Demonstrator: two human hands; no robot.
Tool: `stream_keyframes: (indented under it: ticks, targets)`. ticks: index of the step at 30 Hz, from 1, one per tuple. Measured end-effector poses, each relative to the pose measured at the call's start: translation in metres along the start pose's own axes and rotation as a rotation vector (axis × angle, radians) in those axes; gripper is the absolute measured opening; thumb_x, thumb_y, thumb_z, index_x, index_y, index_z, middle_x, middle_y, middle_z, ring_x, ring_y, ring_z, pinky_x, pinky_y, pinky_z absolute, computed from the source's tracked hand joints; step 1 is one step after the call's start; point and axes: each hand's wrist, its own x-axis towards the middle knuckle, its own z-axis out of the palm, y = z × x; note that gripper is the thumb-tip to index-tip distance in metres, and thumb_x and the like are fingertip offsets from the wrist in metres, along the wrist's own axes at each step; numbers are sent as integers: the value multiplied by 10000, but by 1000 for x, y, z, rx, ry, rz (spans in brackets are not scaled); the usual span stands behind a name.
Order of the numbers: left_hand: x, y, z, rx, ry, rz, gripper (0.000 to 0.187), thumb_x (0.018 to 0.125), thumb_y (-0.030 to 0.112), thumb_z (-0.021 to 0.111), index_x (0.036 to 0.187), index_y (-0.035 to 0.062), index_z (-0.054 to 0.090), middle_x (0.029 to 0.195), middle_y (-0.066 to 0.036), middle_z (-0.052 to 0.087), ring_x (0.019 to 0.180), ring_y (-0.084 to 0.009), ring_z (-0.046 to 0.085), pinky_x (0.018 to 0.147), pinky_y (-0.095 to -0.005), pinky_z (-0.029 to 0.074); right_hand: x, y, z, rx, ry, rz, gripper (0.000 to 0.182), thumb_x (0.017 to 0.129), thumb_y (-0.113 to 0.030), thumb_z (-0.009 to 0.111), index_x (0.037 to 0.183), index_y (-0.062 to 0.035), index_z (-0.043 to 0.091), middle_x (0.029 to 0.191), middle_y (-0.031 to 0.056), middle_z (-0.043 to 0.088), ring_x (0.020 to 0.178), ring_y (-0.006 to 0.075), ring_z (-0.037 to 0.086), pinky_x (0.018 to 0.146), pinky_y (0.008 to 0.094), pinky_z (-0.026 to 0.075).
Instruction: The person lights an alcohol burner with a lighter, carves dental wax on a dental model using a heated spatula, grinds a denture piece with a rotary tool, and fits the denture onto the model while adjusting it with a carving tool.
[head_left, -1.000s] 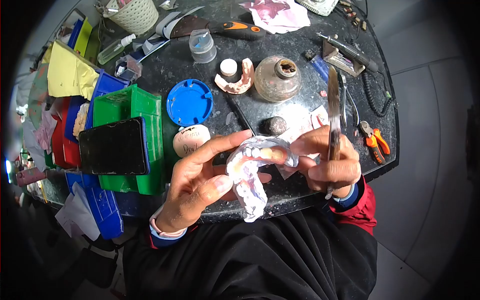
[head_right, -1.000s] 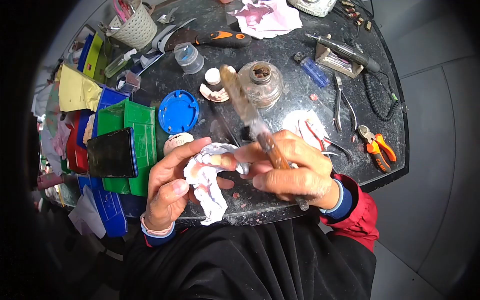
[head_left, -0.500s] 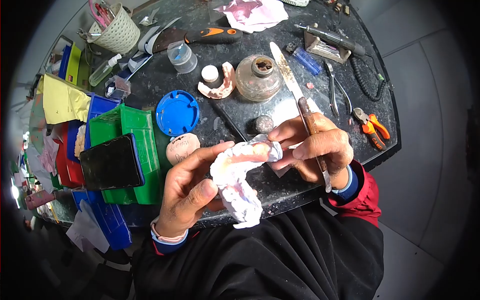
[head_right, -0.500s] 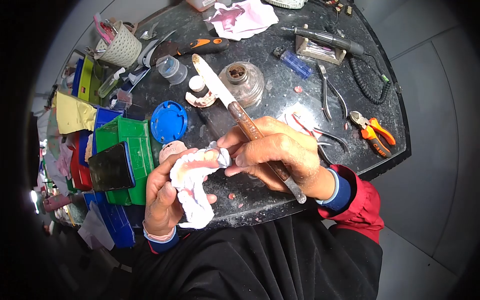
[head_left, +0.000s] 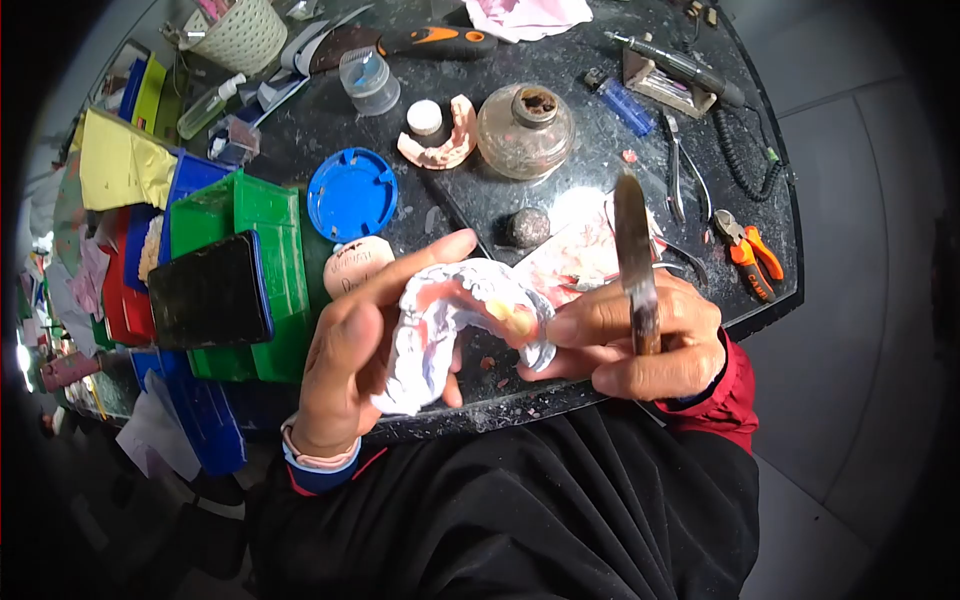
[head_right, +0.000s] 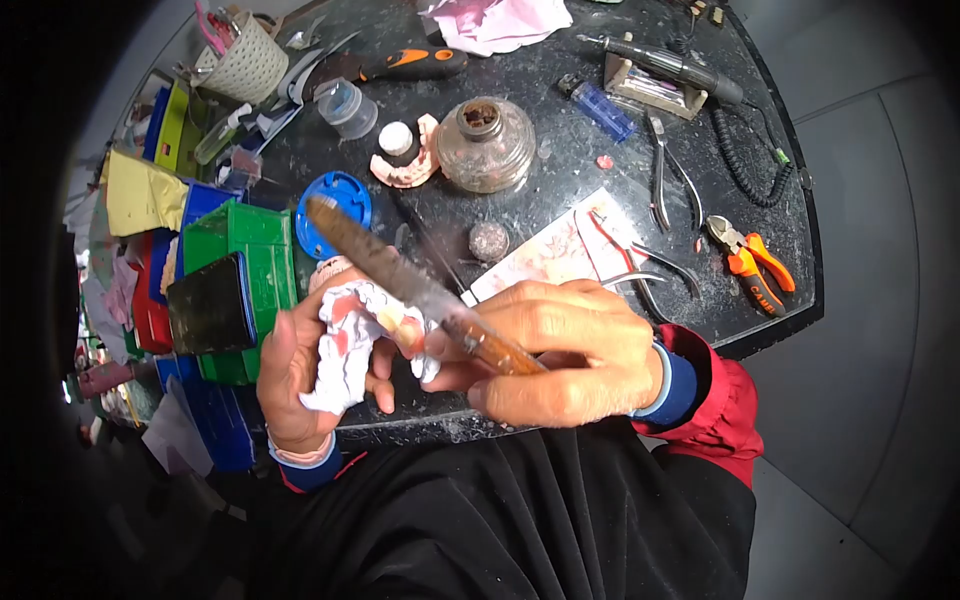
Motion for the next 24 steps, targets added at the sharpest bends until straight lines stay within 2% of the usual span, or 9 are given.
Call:
stream_keyframes:
  ticks: [1, 4, 8, 11, 12, 15, 18, 21, 24]
  targets:
    - [3, 1, 5, -13, -7, 4, 674, 862, 359, 507, 1305, -101, 293, 974, -141, 592, 784, -127, 596, 558, -236, 526, -1, -2, 0, 4, -20, 7, 265, 599, 47, 721, 827, -14, 601, 918, 218, 606, 763, 297, 647, 606, 337, 545]
    - [5, 9, 18, 72, 35, -105, 553, 781, 103, 572, 1259, -65, 350, 971, -140, 596, 804, -125, 590, 526, -210, 515, -3, 2, 7, 36, 24, -68, 250, 612, 43, 713, 833, -9, 607, 900, 220, 600, 746, 301, 650, 612, 343, 550]
    - [6, 16, 19, 50, -3, -186, 529, 777, 117, 581, 1223, -67, 364, 974, -148, 595, 823, -141, 600, 567, -227, 535, -8, 0, 12, 108, 82, -32, 235, 630, 36, 704, 841, -3, 610, 883, 220, 595, 746, 304, 651, 612, 345, 551]
    - [8, 9, 31, 152, 159, -148, 675, 691, 183, 568, 1238, -107, 298, 938, -198, 547, 775, -189, 601, 494, -250, 550, -10, 10, 11, 117, 55, -138, 226, 630, 28, 708, 831, -1, 608, 881, 216, 595, 741, 293, 647, 605, 338, 549]
    - [8, 12, 32, 162, 131, -161, 697, 675, 192, 573, 1239, -110, 294, 1056, -261, 505, 835, -230, 604, 620, -304, 574, -9, 10, 11, 114, 45, -144, 228, 627, 27, 710, 829, -3, 609, 877, 214, 597, 738, 290, 646, 604, 337, 548]
    - [9, 8, 25, 62, 64, -136, 755, 669, 213, 579, 1265, -106, 243, 1102, -323, 473, 874, -269, 605, 710, -346, 568, -10, 11, 16, 100, 76, -169, 231, 620, 23, 716, 822, -9, 610, 862, 207, 603, 730, 281, 640, 600, 331, 543]
    - [8, 9, 26, -307, 82, -162, 749, 670, 186, 577, 1264, -91, 216, 1085, -361, 462, 881, -290, 610, 740, -355, 562, -7, 10, 18, 73, 93, -170, 236, 613, 19, 722, 819, -14, 612, 848, 201, 608, 731, 277, 638, 595, 324, 539]
    - [10, 9, 29, -67, 113, -134, 728, 668, 163, 596, 1246, -72, 219, 1070, -382, 460, 870, -305, 617, 740, -366, 562, -6, 11, 16, 64, 76, -182, 243, 609, 14, 726, 821, -15, 611, 847, 195, 609, 732, 273, 637, 589, 314, 535]
    - [11, 0, 20, 53, 113, -64, 689, 643, 114, 634, 1219, -47, 290, 1069, -317, 504, 830, -254, 627, 706, -302, 544, -8, 12, 18, 75, 101, -169, 265, 599, 17, 736, 830, -18, 611, 848, 187, 607, 730, 270, 637, 583, 307, 533]
